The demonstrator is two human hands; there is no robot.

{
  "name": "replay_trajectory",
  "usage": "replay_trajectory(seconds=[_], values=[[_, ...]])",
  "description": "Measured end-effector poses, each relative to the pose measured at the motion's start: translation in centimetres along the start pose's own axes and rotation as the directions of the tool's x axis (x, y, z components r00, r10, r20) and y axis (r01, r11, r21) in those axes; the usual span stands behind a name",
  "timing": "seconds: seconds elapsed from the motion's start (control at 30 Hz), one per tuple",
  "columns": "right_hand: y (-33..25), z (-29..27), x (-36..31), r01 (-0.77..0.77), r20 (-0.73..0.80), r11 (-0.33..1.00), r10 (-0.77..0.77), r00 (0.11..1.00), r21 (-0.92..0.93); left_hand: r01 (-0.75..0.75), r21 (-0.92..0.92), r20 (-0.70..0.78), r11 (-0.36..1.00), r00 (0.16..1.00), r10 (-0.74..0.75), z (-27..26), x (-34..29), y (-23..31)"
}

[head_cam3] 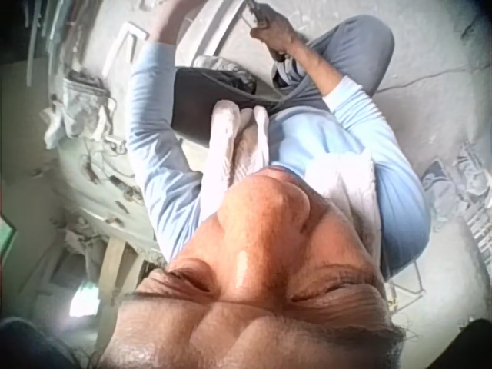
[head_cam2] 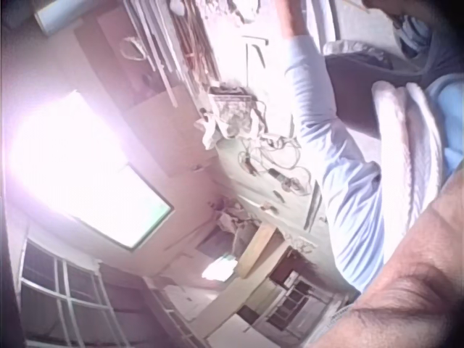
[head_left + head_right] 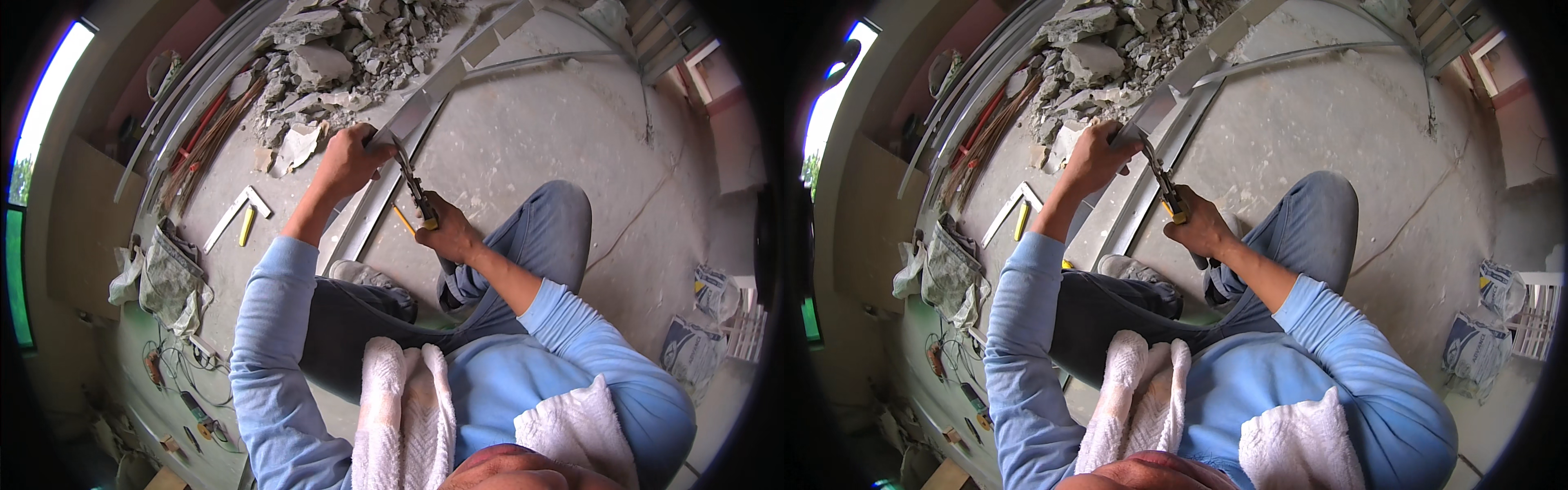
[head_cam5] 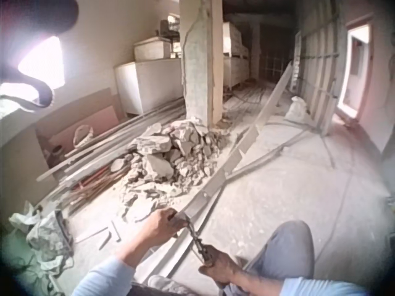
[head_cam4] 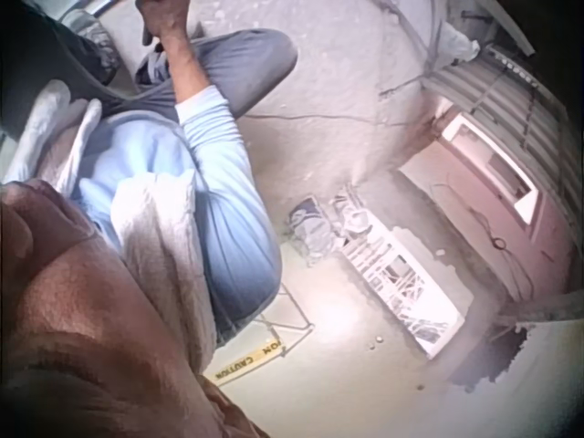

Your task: The person sits on the floor and uses tin snips to cut notches into a long metal strip. They measure and mark the strip with a tape measure and pencil, then cut along the marks to create evenly spaced notches.

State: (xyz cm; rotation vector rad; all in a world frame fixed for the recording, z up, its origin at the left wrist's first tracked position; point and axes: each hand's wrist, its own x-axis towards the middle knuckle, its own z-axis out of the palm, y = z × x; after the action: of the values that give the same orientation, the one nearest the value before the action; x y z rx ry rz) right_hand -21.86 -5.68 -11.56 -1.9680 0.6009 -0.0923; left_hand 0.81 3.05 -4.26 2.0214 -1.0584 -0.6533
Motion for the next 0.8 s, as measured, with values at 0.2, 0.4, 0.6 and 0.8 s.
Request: replay_trajectory(seconds=[0.2,0.4,0.6,0.8], values=[[-0.23,0.05,0.52,0.009,-0.013,1.0,-0.009,1.0,-0.012,-0.028,-0.025,-0.007,0.999,1.0,0.028,0.22,0.09,-0.05],[-0.12,-0.17,0.75,0.038,0.006,0.999,-0.038,0.999,0.007,-0.064,0.046,-0.017,0.997,0.998,0.064,0.56,-0.13,-0.06],[-0.81,-0.47,0.62,-0.008,0.021,1.0,0.008,1.0,0.015,-0.079,0.028,-0.013,0.996,0.997,0.079,0.84,-0.44,0.26],[-0.62,-0.75,0.64,-0.007,0.048,0.999,0.005,0.999,0.035,-0.076,0.044,-0.004,0.996,0.997,0.076,0.95,-0.43,0.47]])
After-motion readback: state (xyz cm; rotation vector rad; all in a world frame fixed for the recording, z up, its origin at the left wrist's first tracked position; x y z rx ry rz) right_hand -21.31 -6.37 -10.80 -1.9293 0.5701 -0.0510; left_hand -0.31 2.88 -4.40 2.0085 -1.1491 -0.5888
